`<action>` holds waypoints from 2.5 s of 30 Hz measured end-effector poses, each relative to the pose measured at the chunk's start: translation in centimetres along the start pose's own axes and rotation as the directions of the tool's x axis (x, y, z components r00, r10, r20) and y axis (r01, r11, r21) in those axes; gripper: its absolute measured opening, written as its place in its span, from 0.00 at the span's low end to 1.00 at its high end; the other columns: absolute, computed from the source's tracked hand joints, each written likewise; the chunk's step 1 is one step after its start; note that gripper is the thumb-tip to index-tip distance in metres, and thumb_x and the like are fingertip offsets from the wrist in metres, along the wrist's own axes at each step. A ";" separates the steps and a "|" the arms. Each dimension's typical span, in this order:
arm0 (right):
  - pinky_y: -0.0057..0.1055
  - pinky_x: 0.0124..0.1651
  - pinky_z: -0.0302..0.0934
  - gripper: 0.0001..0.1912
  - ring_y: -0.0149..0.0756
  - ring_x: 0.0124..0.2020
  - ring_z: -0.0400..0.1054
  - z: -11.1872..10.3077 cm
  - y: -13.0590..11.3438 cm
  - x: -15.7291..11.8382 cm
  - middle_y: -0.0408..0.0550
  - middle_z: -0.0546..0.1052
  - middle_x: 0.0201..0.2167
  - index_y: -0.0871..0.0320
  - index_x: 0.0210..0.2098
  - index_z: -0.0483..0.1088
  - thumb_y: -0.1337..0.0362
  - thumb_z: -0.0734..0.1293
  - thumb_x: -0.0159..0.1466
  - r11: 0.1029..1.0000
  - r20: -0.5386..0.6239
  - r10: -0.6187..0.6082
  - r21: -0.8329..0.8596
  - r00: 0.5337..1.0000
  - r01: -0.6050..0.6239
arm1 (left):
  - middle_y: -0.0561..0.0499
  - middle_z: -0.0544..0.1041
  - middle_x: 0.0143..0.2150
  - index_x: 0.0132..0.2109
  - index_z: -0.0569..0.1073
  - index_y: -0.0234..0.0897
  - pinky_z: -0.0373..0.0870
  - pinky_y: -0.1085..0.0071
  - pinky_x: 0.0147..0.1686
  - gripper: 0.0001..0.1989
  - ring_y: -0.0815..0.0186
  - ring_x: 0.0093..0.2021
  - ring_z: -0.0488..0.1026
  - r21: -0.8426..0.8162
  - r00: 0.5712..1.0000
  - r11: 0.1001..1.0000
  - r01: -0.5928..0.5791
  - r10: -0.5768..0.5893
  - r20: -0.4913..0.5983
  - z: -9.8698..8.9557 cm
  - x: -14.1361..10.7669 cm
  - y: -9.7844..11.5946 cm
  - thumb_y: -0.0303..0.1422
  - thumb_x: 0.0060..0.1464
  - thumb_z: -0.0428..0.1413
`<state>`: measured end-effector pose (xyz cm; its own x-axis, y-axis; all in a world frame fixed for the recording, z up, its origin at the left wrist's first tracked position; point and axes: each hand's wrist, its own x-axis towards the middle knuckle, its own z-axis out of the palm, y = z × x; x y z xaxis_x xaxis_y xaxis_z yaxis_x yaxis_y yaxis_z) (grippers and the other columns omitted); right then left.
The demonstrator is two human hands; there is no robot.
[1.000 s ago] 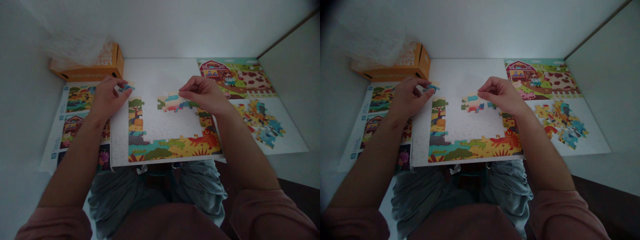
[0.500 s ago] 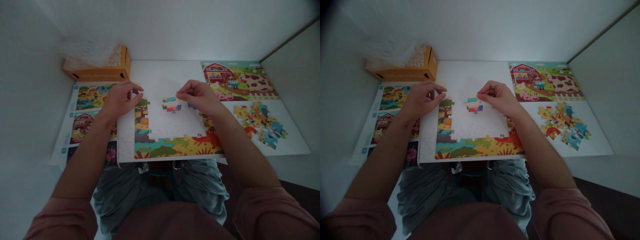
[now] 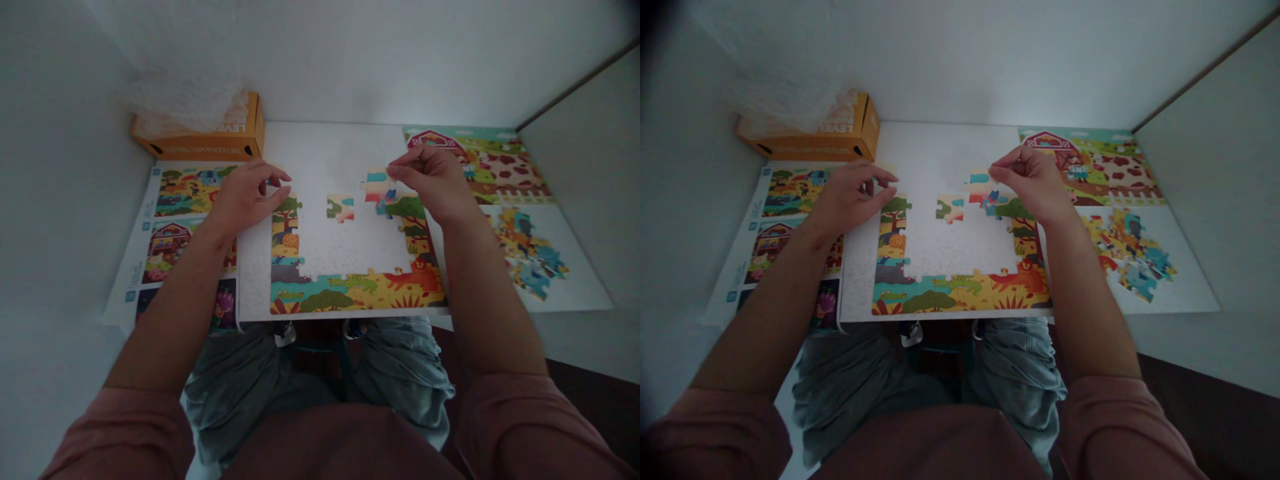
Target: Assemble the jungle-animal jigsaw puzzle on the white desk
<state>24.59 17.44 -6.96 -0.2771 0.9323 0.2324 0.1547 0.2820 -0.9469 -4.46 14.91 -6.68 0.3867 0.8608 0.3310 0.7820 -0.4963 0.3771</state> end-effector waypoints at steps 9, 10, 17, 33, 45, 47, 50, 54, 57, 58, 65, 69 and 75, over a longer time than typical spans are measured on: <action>0.29 0.21 0.51 0.05 0.30 0.22 0.58 1.2 0.9 -0.6 0.41 0.67 0.22 0.54 0.25 0.62 0.60 0.62 0.49 0.940 0.029 0.097 -0.332 0.995 -0.082 | 0.59 0.60 0.47 0.45 0.60 0.52 0.47 0.60 0.42 0.16 0.61 0.44 0.55 -0.070 0.917 0.951 -0.303 0.310 0.251 1.2 0.0 3.6 0.40 0.46 0.46; 0.29 0.21 0.51 0.05 0.30 0.21 0.58 1.2 0.9 -0.6 0.41 0.67 0.22 0.54 0.25 0.63 0.61 0.62 0.48 0.930 0.019 0.097 -0.358 0.995 -0.083 | 0.58 0.60 0.47 0.45 0.60 0.53 0.47 0.59 0.41 0.16 0.60 0.44 0.55 -0.080 0.911 0.949 -0.307 0.317 0.264 1.4 0.0 3.6 0.41 0.45 0.46; 0.29 0.21 0.50 0.06 0.31 0.22 0.57 1.0 0.7 -0.5 0.41 0.67 0.21 0.54 0.24 0.63 0.60 0.63 0.47 0.886 0.001 0.089 -0.457 0.996 -0.078 | 0.56 0.64 0.44 0.43 0.62 0.51 0.48 0.58 0.39 0.18 0.58 0.44 0.56 -0.138 0.910 0.947 -0.291 0.319 0.266 1.6 0.1 3.3 0.43 0.41 0.49; 0.31 0.27 0.50 0.10 0.31 0.26 0.57 -1.0 0.4 0.5 0.42 0.65 0.25 0.54 0.28 0.62 0.54 0.59 0.51 0.847 -0.155 -0.110 -0.531 0.982 0.011 | 0.54 0.66 0.35 0.35 0.67 0.43 0.47 0.63 0.41 0.12 0.65 0.37 0.60 0.061 0.988 0.992 -0.109 0.101 0.121 0.3 0.3 2.7 0.41 0.47 0.44; 0.32 0.28 0.54 0.06 0.34 0.28 0.59 -3.7 1.5 0.0 0.43 0.65 0.23 0.54 0.28 0.61 0.60 0.60 0.50 0.859 -0.216 -0.059 -0.508 0.975 -0.061 | 0.56 0.65 0.24 0.35 0.66 0.37 0.55 0.74 0.23 0.13 0.74 0.22 0.58 0.140 0.970 0.968 0.207 -0.185 -0.157 0.5 0.3 -1.6 0.40 0.47 0.45; 0.32 0.28 0.54 0.05 0.34 0.28 0.59 -3.7 1.6 0.0 0.43 0.65 0.24 0.54 0.27 0.61 0.61 0.60 0.50 0.873 -0.188 -0.058 -0.485 0.980 -0.041 | 0.56 0.65 0.24 0.35 0.66 0.37 0.55 0.74 0.23 0.13 0.75 0.22 0.58 0.145 0.973 0.969 0.202 -0.182 -0.138 0.5 0.4 -1.6 0.39 0.47 0.46; 0.33 0.27 0.54 0.04 0.34 0.28 0.59 -3.7 1.5 0.1 0.43 0.65 0.24 0.53 0.27 0.62 0.61 0.61 0.50 0.882 -0.130 -0.041 -0.470 0.991 -0.025 | 0.56 0.65 0.24 0.35 0.66 0.36 0.55 0.74 0.24 0.13 0.74 0.22 0.58 0.131 0.975 0.970 0.203 -0.187 -0.121 0.6 0.4 -1.5 0.39 0.47 0.45; 0.33 0.26 0.53 0.05 0.34 0.27 0.59 -3.5 1.4 0.1 0.43 0.65 0.24 0.53 0.27 0.62 0.60 0.60 0.51 0.825 -0.090 -0.080 -0.565 0.993 0.015 | 0.54 0.66 0.26 0.36 0.66 0.35 0.56 0.73 0.26 0.14 0.73 0.24 0.60 0.075 0.965 0.970 0.232 -0.219 -0.146 0.7 0.3 -1.4 0.39 0.47 0.43; 0.35 0.27 0.53 0.07 0.34 0.26 0.59 -3.2 1.2 0.0 0.44 0.65 0.26 0.52 0.29 0.63 0.58 0.59 0.52 0.776 -0.031 -0.109 -0.627 0.994 0.066 | 0.54 0.67 0.26 0.37 0.66 0.36 0.56 0.72 0.26 0.14 0.71 0.25 0.61 0.060 0.966 0.972 0.228 -0.218 -0.142 0.8 0.2 -1.4 0.39 0.47 0.43; 0.35 0.28 0.53 0.08 0.35 0.27 0.59 -3.1 1.0 -0.1 0.44 0.65 0.26 0.52 0.30 0.63 0.58 0.59 0.52 0.769 -0.007 -0.100 -0.635 0.995 0.072 | 0.54 0.67 0.26 0.36 0.66 0.37 0.56 0.72 0.26 0.14 0.71 0.25 0.62 0.063 0.966 0.972 0.226 -0.215 -0.145 0.8 0.2 -1.5 0.39 0.47 0.43; 0.35 0.31 0.54 0.15 0.37 0.33 0.57 -2.3 -0.6 -0.6 0.44 0.64 0.33 0.49 0.34 0.63 0.55 0.63 0.46 0.786 0.216 -0.015 -0.600 0.976 0.145 | 0.53 0.67 0.26 0.36 0.66 0.39 0.58 0.71 0.26 0.12 0.69 0.24 0.62 0.109 0.969 0.972 0.210 -0.192 -0.153 1.0 0.3 -1.8 0.39 0.47 0.44; 0.34 0.34 0.54 0.22 0.36 0.34 0.57 -1.8 -1.0 -0.8 0.42 0.62 0.37 0.48 0.35 0.63 0.54 0.66 0.40 0.778 0.330 0.013 -0.596 0.944 0.198 | 0.53 0.67 0.26 0.36 0.66 0.40 0.58 0.70 0.26 0.12 0.68 0.25 0.62 0.126 0.968 0.966 0.226 -0.208 -0.136 0.9 0.3 -1.7 0.39 0.47 0.43; 0.40 0.37 0.51 0.22 0.40 0.36 0.56 -1.5 -1.3 -1.0 0.39 0.61 0.39 0.42 0.34 0.63 0.52 0.67 0.38 0.776 0.359 0.038 -0.599 0.932 0.199 | 0.54 0.67 0.26 0.36 0.66 0.40 0.57 0.72 0.26 0.12 0.69 0.26 0.62 0.138 0.969 0.963 0.230 -0.213 -0.126 1.0 0.3 -1.6 0.39 0.47 0.43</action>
<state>26.07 16.47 -5.60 -0.5932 0.7987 0.1008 0.6327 0.5399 -0.5551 -5.11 16.07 -8.01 0.1465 0.9256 0.3490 0.9095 -0.2647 0.3204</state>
